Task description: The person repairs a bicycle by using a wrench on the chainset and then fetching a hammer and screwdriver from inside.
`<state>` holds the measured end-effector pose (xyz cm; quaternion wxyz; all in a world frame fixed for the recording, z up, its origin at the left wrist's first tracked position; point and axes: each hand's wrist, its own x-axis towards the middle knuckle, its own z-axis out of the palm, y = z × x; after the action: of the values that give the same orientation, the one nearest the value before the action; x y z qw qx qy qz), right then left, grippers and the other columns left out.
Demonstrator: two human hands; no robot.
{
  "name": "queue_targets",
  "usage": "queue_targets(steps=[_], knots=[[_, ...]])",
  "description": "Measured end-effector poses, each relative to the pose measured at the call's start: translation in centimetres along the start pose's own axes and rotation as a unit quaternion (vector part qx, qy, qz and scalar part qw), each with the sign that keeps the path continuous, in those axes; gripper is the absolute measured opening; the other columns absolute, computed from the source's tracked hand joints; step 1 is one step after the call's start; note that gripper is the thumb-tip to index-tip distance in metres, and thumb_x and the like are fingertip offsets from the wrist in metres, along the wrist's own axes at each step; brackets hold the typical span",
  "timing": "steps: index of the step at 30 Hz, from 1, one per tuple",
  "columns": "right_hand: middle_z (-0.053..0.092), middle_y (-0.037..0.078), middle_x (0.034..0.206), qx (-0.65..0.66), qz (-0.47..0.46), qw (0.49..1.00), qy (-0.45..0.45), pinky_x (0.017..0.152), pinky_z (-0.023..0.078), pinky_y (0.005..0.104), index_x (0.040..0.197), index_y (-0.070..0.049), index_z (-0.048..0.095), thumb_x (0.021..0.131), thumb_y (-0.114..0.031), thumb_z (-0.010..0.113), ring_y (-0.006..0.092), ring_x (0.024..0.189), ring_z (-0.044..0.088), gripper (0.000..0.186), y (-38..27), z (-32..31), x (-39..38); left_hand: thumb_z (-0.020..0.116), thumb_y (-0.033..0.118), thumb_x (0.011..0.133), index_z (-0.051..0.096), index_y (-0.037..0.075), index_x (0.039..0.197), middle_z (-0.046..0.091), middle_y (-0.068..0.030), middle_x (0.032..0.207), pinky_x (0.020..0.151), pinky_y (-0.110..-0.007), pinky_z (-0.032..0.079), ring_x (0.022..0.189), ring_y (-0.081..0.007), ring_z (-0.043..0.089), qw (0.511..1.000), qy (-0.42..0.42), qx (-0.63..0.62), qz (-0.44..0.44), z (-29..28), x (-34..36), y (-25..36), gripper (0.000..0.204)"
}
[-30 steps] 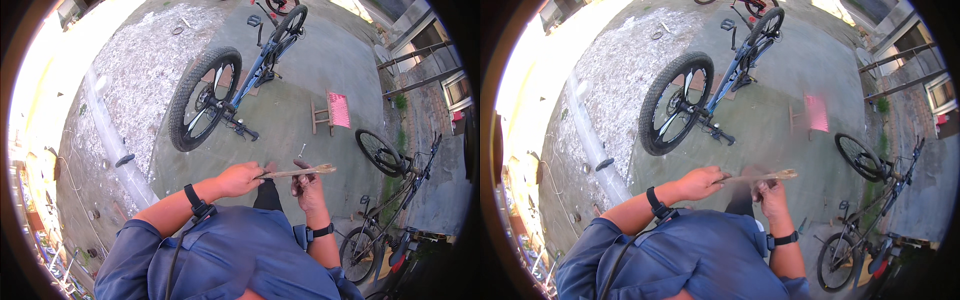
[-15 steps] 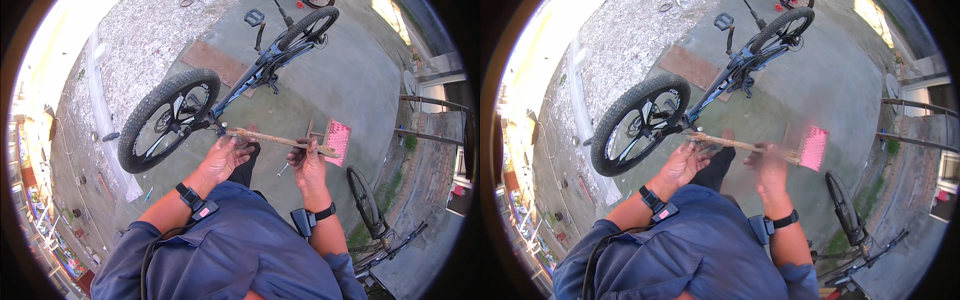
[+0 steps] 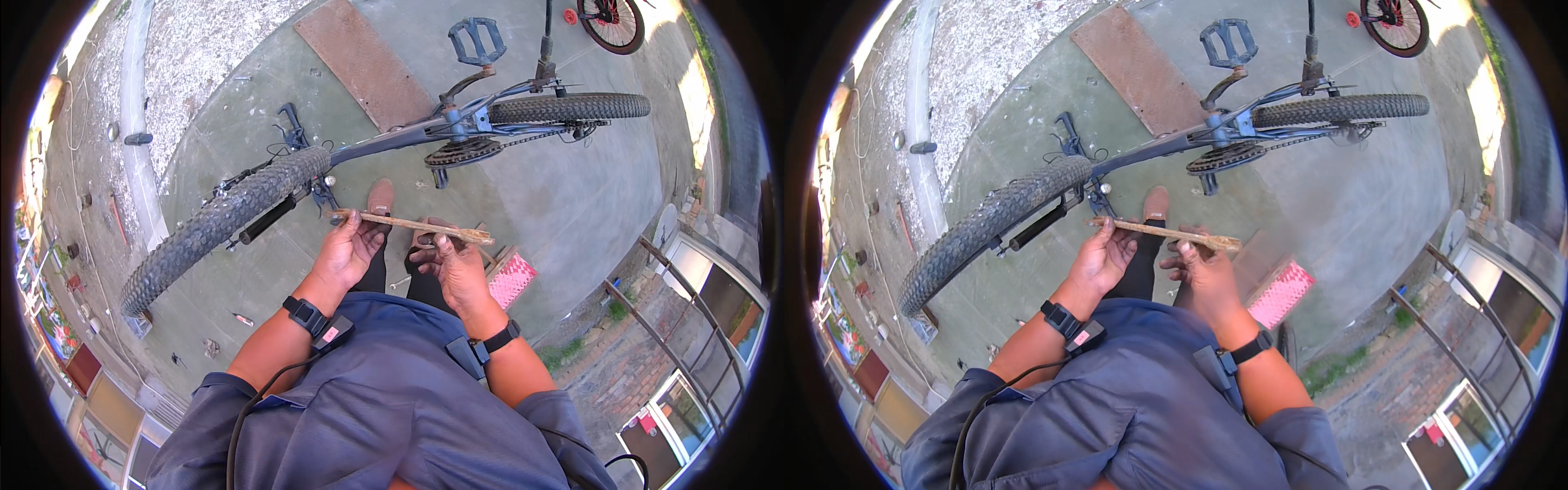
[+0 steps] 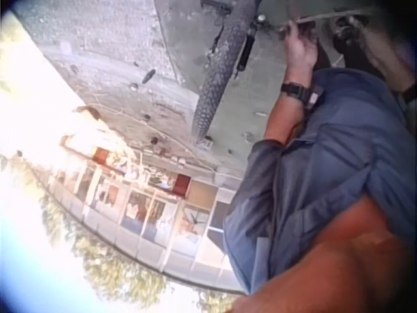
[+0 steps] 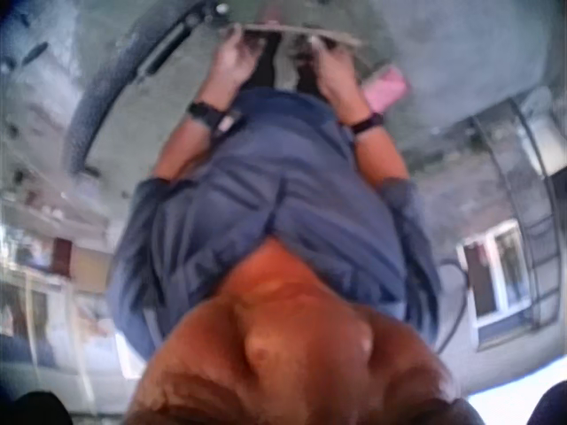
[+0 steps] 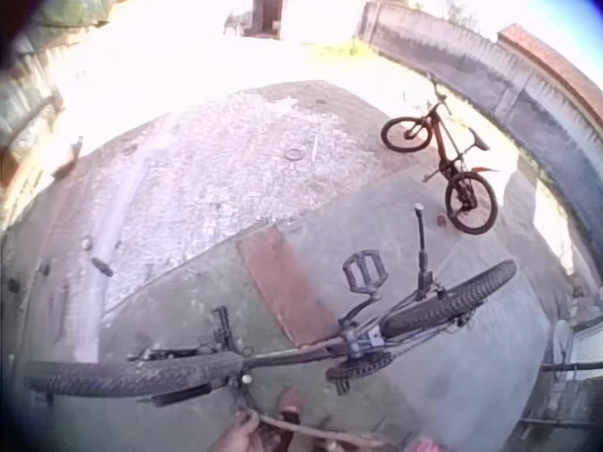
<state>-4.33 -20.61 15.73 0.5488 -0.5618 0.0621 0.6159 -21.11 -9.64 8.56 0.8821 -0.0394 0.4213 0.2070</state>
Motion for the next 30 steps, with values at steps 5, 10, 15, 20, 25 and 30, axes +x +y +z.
queue_targets(steps=[5, 10, 15, 20, 25, 30], knots=[[0.058, 0.011, 0.108, -0.071, 0.053, 0.994, 0.057, 0.067, 0.053, 0.0286, 0.136, -0.004, 0.038, 0.092, -0.033, 0.061, 0.0233, 0.085, 0.066, 0.057, -2.7, -4.7, 3.5, 0.052, 0.031, 0.097, 0.059, 0.006, 0.101, 0.064, -0.0101, 0.107, 0.080, -0.031, 0.051, 0.102, -0.0242, 0.060, 0.993, 0.049, -0.094, 0.048, -1.9, 4.8, -1.0, 0.026], [0.056, 0.012, 0.112, -0.095, 0.060, 0.989, 0.098, 0.064, 0.054, 0.0288, 0.135, -0.006, 0.038, 0.094, -0.031, 0.058, 0.0239, 0.085, 0.066, 0.052, -6.0, -8.7, 7.2, 0.051, 0.029, 0.097, 0.055, 0.004, 0.106, 0.061, -0.0120, 0.113, 0.082, -0.032, 0.051, 0.102, -0.0240, 0.059, 0.978, 0.100, -0.153, 0.097, -4.7, 9.4, -1.9, 0.027], [0.055, 0.014, 0.114, -0.129, 0.047, 0.987, 0.087, 0.064, 0.054, 0.0294, 0.137, -0.007, 0.032, 0.093, -0.035, 0.059, 0.0255, 0.089, 0.066, 0.059, -8.2, -10.3, 10.5, 0.049, 0.030, 0.098, 0.054, 0.003, 0.108, 0.061, -0.0119, 0.113, 0.084, -0.033, 0.049, 0.105, -0.0244, 0.058, 0.965, 0.134, -0.174, 0.144, -6.7, 13.2, -2.7, 0.029], [0.055, 0.014, 0.116, -0.147, 0.062, 0.985, 0.059, 0.066, 0.054, 0.0324, 0.132, -0.007, 0.034, 0.091, -0.037, 0.061, 0.0278, 0.090, 0.065, 0.058, -9.0, -10.8, 12.6, 0.041, 0.029, 0.102, 0.056, 0.005, 0.107, 0.061, -0.0103, 0.111, 0.083, -0.033, 0.050, 0.099, -0.0208, 0.059, 0.967, 0.140, -0.143, 0.156, -7.0, 16.3, -3.5, 0.028], [0.056, 0.011, 0.116, -0.152, 0.068, 0.984, 0.062, 0.068, 0.054, 0.0353, 0.125, -0.005, 0.039, 0.090, -0.039, 0.063, 0.0294, 0.091, 0.065, 0.055, -9.0, -10.5, 13.7, 0.039, 0.028, 0.102, 0.056, 0.005, 0.107, 0.059, -0.0115, 0.114, 0.082, -0.032, 0.049, 0.100, -0.0201, 0.058, 0.975, 0.121, -0.110, 0.152, -7.0, 18.4, -3.9, 0.029], [0.058, 0.012, 0.118, -0.133, 0.082, 0.986, 0.063, 0.068, 0.054, 0.0349, 0.127, -0.004, 0.041, 0.090, -0.040, 0.062, 0.0295, 0.092, 0.065, 0.055, -8.3, -10.4, 14.2, 0.039, 0.029, 0.102, 0.055, 0.003, 0.111, 0.062, -0.0125, 0.111, 0.075, -0.031, 0.047, 0.097, -0.0207, 0.059, 0.975, 0.138, -0.110, 0.133, -6.3, 20.1, -3.7, 0.033]])
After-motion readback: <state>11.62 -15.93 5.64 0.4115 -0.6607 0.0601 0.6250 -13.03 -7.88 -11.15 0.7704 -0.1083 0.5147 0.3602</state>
